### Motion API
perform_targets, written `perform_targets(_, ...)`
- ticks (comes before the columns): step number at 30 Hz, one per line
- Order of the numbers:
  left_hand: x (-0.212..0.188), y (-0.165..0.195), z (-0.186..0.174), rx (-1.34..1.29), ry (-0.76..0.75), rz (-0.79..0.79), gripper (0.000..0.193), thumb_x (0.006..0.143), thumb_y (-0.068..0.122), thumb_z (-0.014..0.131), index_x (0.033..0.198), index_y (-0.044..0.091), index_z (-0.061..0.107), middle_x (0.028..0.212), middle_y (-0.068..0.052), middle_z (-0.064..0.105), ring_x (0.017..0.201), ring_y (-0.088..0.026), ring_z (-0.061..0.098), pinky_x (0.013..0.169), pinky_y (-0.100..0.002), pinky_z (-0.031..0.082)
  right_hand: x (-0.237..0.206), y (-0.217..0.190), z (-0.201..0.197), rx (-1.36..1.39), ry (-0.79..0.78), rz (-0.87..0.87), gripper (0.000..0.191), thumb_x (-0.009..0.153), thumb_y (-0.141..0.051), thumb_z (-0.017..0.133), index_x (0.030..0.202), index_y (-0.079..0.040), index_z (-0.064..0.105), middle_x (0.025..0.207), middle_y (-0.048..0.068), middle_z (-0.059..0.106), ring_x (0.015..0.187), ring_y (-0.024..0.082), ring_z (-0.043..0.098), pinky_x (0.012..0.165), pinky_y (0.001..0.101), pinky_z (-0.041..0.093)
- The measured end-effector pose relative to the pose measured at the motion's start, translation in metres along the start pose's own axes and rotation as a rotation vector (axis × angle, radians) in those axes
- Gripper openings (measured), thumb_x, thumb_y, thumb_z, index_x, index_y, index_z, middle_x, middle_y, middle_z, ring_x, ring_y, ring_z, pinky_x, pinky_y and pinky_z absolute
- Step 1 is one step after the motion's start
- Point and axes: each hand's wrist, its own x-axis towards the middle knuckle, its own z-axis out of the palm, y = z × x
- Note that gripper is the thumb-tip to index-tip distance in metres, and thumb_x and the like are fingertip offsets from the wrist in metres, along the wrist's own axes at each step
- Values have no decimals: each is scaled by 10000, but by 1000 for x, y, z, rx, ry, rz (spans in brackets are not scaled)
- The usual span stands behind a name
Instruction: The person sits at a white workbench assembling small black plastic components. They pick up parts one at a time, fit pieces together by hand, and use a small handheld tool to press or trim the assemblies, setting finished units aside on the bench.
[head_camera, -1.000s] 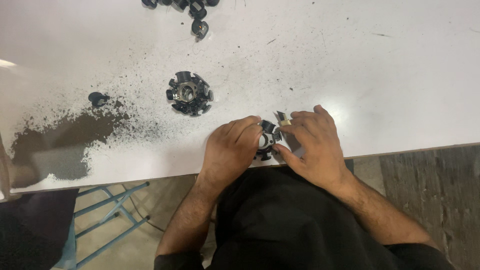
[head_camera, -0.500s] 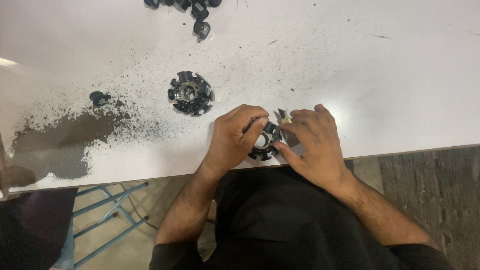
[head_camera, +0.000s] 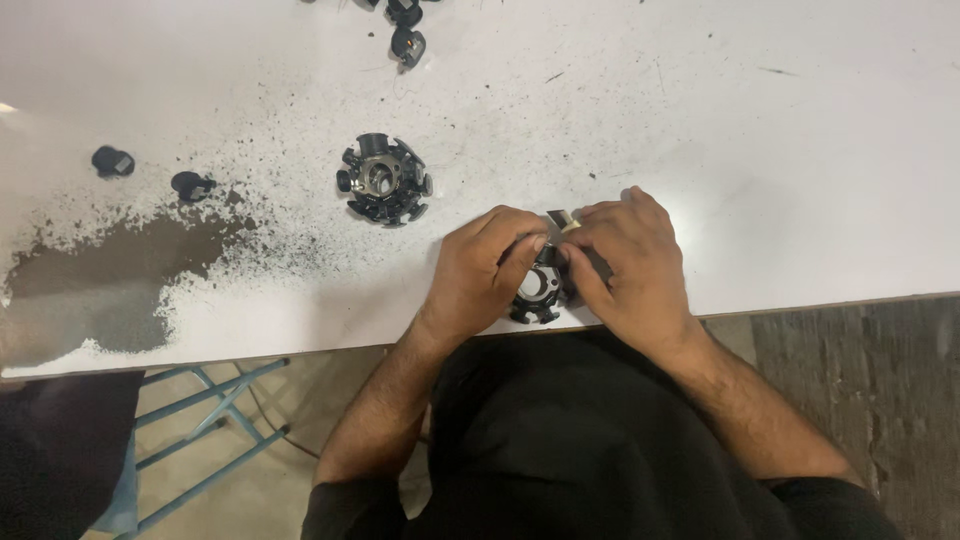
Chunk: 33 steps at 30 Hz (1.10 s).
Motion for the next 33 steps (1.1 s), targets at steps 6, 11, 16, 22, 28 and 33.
perform_targets(6, -5, -6, 3, -151, 28, 2, 120, 1077, 102, 600, 1162, 29, 644, 1019, -90, 735, 836, -135, 716, 700, -281, 587, 4, -1, -3, 68, -43, 8, 126, 944, -176, 772, 1027, -104, 709, 1095, 82, 686, 1178, 269, 649, 1205, 556, 390)
perform_targets(11, -17, -8, -10, -403, -43, -138, 115, 1129, 146, 520, 1160, 36, 530, 972, -50, 735, 708, -63, 635, 609, -238, 538, 0, -5, -2, -71, -131, -29, 447, 827, -329, 840, 1138, -42, 699, 1187, 182, 640, 1223, 350, 576, 1170, 614, 325)
perform_targets(16, -32, 11, -20, 36, -43, -127, 183, 1027, 105, 633, 1168, 6, 574, 767, -54, 640, 646, -129, 608, 569, -282, 494, -4, -5, 3, -85, -105, -5, 405, 860, -312, 830, 1129, -38, 702, 1183, 167, 638, 1217, 333, 574, 1191, 608, 334)
perform_targets(22, -32, 20, -19, 657, -56, 52, 231, 871, 47, 710, 1096, 10, 670, 834, -71, 537, 727, -195, 600, 583, -327, 528, -2, -8, 3, -99, -93, -18, 354, 831, -236, 828, 1083, -25, 696, 1149, 172, 628, 1154, 352, 566, 1144, 591, 359)
perform_targets(28, -22, 9, -15, 581, -43, 50, 50, 941, 83, 742, 982, 103, 722, 890, -45, 521, 788, -182, 598, 647, -339, 530, 1, -9, 4, -72, -86, -13, 348, 824, -238, 828, 1053, -21, 679, 1111, 162, 620, 1098, 359, 557, 1113, 575, 380)
perform_targets(33, -22, 8, -15, 363, 14, 142, 100, 969, 102, 742, 1061, 88, 704, 1085, -72, 560, 905, -199, 637, 766, -350, 556, 0, -7, 5, -92, -92, -18, 368, 811, -244, 829, 1060, -28, 666, 1110, 168, 618, 1128, 360, 565, 1140, 607, 349)
